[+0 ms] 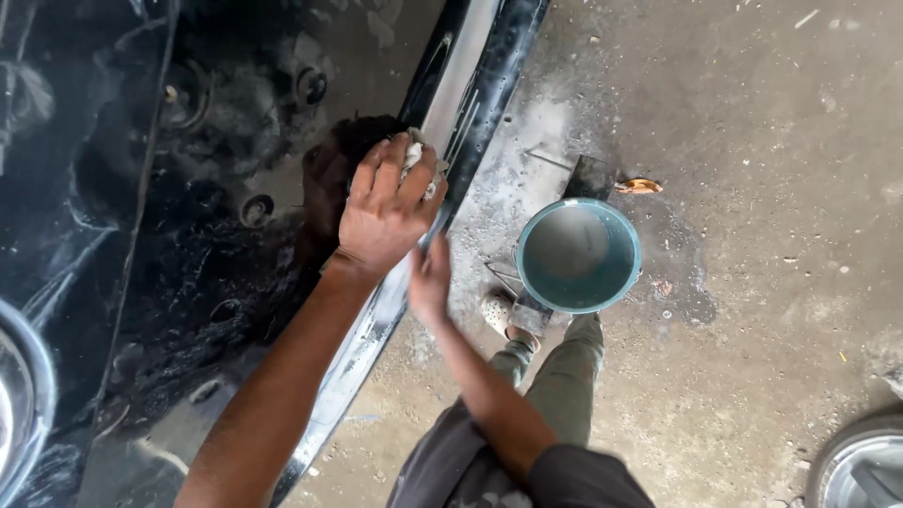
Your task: The person scrubs the lower side panel and wheel arch of a black car using a soapy sponge and a cloth. They repeatedly dip the sponge into a bucket of water and wipe the vehicle's surface, focusing on the area around the Toyota logo and the chrome trim.
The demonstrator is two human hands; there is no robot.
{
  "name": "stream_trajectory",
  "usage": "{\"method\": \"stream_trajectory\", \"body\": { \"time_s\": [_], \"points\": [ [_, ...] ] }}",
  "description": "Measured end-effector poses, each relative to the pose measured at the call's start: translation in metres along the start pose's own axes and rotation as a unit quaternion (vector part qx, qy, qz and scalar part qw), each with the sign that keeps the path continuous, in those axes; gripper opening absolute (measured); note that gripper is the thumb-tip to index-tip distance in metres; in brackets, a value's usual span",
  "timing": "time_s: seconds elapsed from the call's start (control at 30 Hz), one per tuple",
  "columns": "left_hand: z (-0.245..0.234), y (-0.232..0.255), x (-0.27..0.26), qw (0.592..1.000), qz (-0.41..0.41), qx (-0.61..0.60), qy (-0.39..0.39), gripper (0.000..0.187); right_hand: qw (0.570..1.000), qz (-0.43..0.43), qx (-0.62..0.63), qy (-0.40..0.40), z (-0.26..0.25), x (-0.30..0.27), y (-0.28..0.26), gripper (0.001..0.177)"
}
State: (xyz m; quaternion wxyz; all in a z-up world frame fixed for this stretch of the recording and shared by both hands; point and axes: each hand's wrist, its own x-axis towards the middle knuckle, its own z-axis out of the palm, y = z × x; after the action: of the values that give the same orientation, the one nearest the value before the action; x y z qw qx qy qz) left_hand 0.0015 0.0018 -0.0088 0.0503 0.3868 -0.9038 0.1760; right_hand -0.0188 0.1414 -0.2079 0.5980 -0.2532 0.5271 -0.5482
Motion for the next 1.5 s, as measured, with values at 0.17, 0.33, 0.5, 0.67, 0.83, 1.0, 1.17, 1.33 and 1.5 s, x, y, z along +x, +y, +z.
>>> {"method": "stream_trajectory", "body": {
  "time_s": [0.17, 0.33, 0.5, 0.67, 0.83, 1.0, 1.17, 1.33, 1.5],
  "points": [
    [-0.006, -0.001, 0.003, 1.0, -0.001, -0.004, -0.006, 0.024, 0.991, -0.008, -0.127, 0.039, -0.02, 0.098, -0.005, 0.027],
    [-0.001, 0.0, -0.002, 1.0, 0.0, -0.008, 0.001, 0.019, 0.98, -0.146, -0.127, 0.05, -0.028, 0.153, -0.032, 0.027],
    [-0.008, 0.001, 0.006, 1.0, -0.003, -0.015, -0.014, 0.025, 0.998, 0.033, -0.05, -0.006, -0.002, -0.008, -0.009, 0.059],
    [0.0, 0.0, 0.005, 1.0, 0.004, 0.002, 0.014, 0.021, 0.987, -0.093, -0.123, 0.043, -0.03, 0.14, -0.03, 0.027],
    [-0.005, 0.0, 0.007, 1.0, 0.01, 0.023, 0.01, 0.019, 0.988, -0.094, -0.106, 0.055, -0.023, 0.125, -0.04, 0.03],
    [0.004, 0.003, 0.005, 1.0, -0.012, -0.02, 0.003, 0.018, 0.991, -0.127, -0.02, 0.039, -0.003, 0.037, -0.003, 0.049],
    [-0.002, 0.0, 0.014, 1.0, 0.012, -0.002, -0.007, 0.021, 0.994, 0.015, -0.101, 0.046, -0.032, 0.17, -0.06, 0.03],
    [-0.004, 0.004, 0.012, 1.0, 0.001, -0.012, 0.004, 0.022, 0.98, -0.12, -0.157, 0.019, -0.016, 0.037, 0.018, 0.055],
    [-0.001, 0.003, 0.009, 1.0, 0.004, -0.005, 0.002, 0.022, 0.98, -0.072, -0.179, 0.046, -0.028, 0.119, 0.014, 0.024]
  ]
}}
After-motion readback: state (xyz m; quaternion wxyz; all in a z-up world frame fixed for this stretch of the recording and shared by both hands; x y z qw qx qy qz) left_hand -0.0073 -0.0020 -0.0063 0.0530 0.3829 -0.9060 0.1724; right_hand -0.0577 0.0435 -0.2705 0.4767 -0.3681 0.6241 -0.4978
